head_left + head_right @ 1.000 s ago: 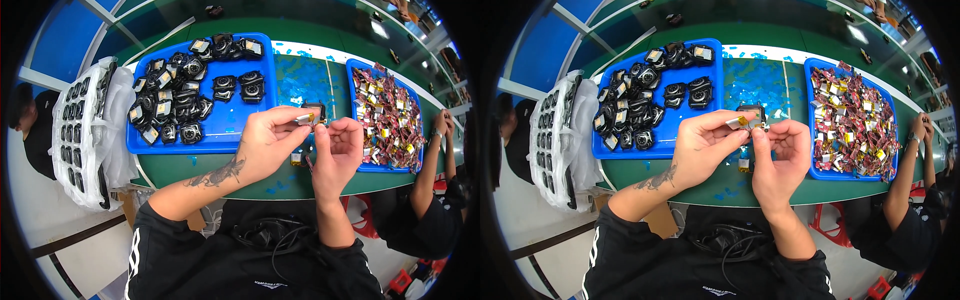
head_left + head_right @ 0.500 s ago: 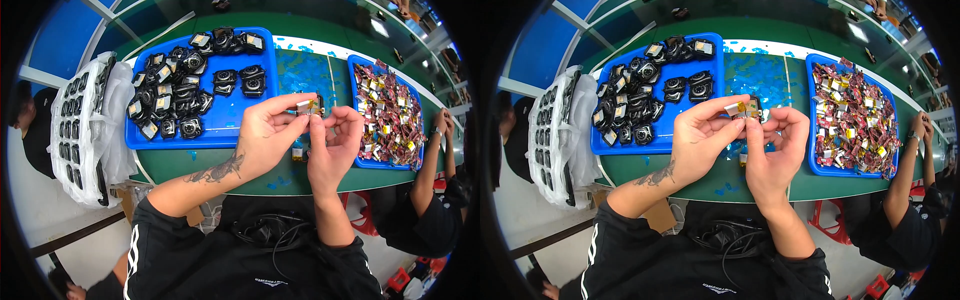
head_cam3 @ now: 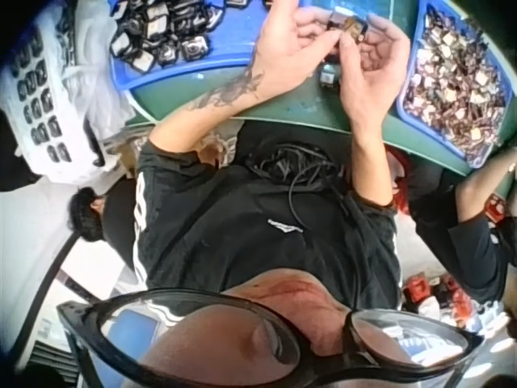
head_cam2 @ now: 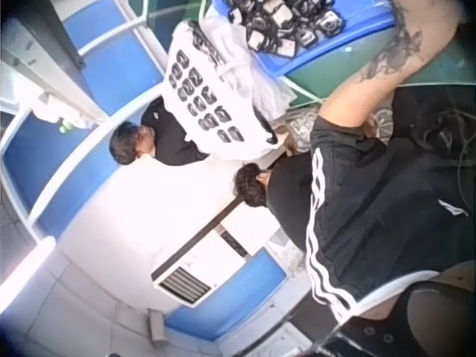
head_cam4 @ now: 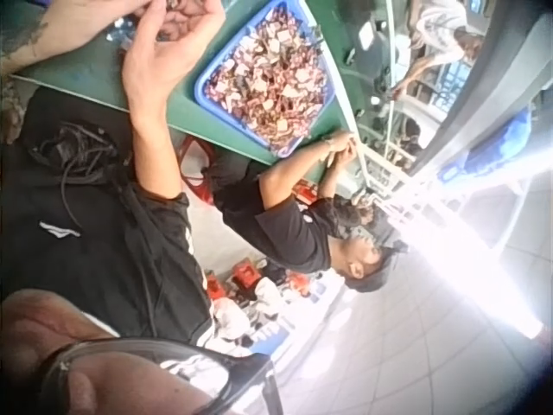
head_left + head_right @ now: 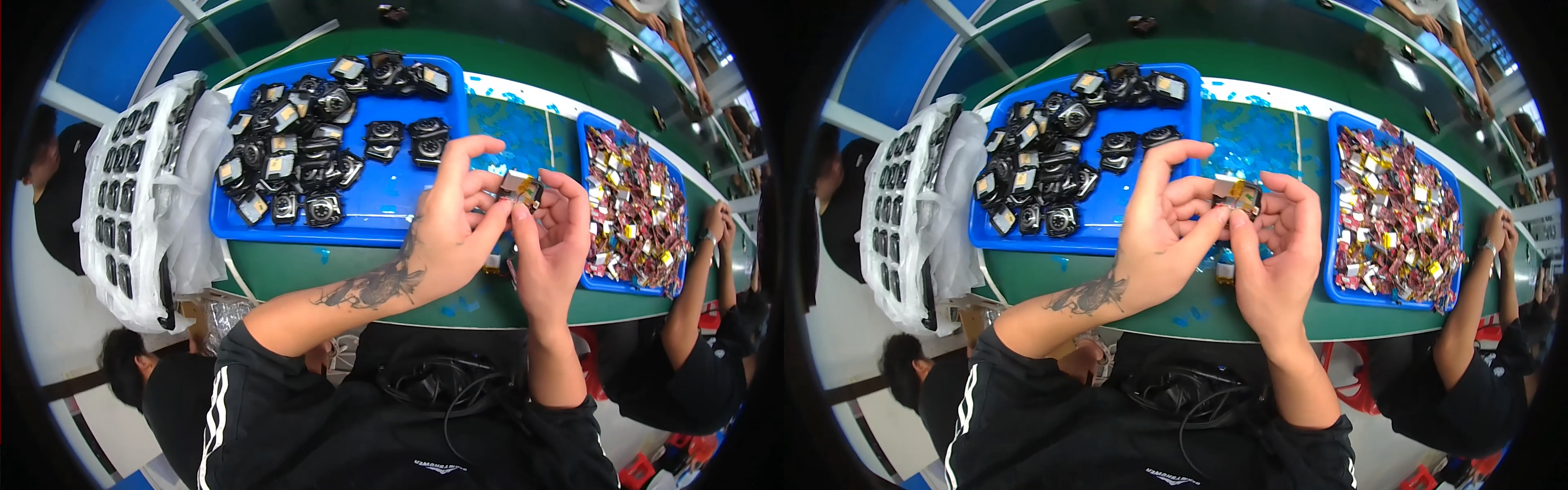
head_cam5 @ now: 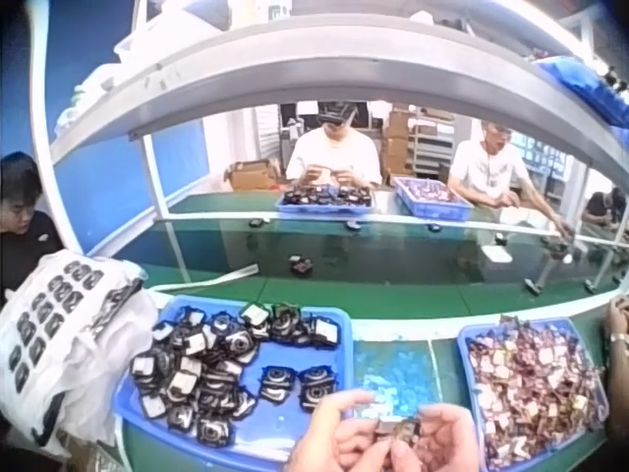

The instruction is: Assembling the internal components, batteries, and cases of smartwatches at an industrial workbench.

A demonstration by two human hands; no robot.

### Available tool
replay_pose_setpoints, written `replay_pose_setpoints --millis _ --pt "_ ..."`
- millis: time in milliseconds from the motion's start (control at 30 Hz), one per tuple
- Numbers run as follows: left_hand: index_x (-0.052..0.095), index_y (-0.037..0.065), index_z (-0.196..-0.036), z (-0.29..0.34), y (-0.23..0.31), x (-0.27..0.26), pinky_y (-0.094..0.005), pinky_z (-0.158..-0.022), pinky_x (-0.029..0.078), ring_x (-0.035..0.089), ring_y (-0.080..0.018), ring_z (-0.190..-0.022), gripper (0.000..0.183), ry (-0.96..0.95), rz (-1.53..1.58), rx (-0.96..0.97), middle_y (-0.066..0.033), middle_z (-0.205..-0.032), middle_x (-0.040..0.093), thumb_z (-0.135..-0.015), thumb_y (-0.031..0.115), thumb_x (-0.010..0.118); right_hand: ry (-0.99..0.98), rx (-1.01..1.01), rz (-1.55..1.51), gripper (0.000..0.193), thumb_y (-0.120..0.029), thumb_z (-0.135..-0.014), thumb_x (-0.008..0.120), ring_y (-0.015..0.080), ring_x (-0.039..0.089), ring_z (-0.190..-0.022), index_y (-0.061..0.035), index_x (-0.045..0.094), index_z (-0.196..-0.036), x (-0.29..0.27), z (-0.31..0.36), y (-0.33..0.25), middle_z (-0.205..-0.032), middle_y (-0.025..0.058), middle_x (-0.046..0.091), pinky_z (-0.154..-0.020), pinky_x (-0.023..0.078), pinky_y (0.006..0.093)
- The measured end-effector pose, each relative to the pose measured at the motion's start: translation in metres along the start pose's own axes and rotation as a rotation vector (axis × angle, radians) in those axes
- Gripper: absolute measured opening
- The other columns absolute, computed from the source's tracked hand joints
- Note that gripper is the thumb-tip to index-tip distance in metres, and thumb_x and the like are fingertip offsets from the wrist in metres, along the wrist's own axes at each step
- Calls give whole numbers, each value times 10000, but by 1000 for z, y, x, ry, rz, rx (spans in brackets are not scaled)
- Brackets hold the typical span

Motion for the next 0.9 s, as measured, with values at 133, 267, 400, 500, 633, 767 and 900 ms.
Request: replay_pose_setpoints --millis 133,267,400,500,633,767,900 --pt "341 69 -1385 -11 19 -2 -290 -781 555 665 -172 -946 552 -113 -381 3 -176 -1153 593 -905 8 606 -112 31 146 411 37 -867 622 84 593 -778 -13 471 -1246 -3 -24 -5 -900 54 614 -685 481 193" --pt "582 61 -1165 -31 66 -41 -409 -850 476 595 -301 -989 389 18 -1488 441 -111 -1057 626 -813 177 700 -252 -16 363 426 -57 -836 683 121 610 -795 14 503 -1215 -12 -119 -10 -858 92 673 -688 470 250" --pt "601 61 -1111 -28 40 -68 -403 -891 434 564 -296 -1037 365 -84 -1680 391 -106 -1032 629 -795 203 715 -140 212 561 481 -124 -689 810 164 607 -816 20 591 -1092 -39 -218 38 -880 115 672 -702 475 308" --pt "595 55 -1117 -27 30 -73 -401 -907 429 562 -299 -1043 390 -116 -1712 253 -109 -1033 618 -786 213 728 -77 152 685 511 -175 -600 880 213 635 -854 -4 638 -1017 -49 -251 89 -928 131 675 -763 495 332" --pt "628 44 -1121 -28 37 -76 -411 -903 450 567 -312 -1027 425 -23 -1655 114 -126 -1030 606 -771 249 756 -70 145 942 545 -265 -585 894 332 642 -996 -49 655 -1024 -51 -247 104 -1072 178 661 -899 499 373" --pt "657 20 -1097 -45 63 -68 -401 -835 500 622 -335 -942 355 140 -1376 362 -156 -1010 643 -824 236 730 -118 -374 1205 314 -194 -758 757 299 650 -954 -40 643 -1007 -43 -241 13 -989 162 660 -808 510 370" --pt "622 -9 -1203 -44 40 -84 -243 -666 539 641 -128 -788 352 60 -276 -42 -105 -958 675 -1010 263 511 -703 -377 811 203 -135 -800 712 175 639 -840 -32 626 -951 26 -121 -52 -843 91 637 -686 492 310"
Point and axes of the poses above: each hand's wrist, its own z-axis away from the middle knuckle, its own x-axis out of the palm, y = z × x, the point moved 10 cm from there along -z, towards the middle knuckle
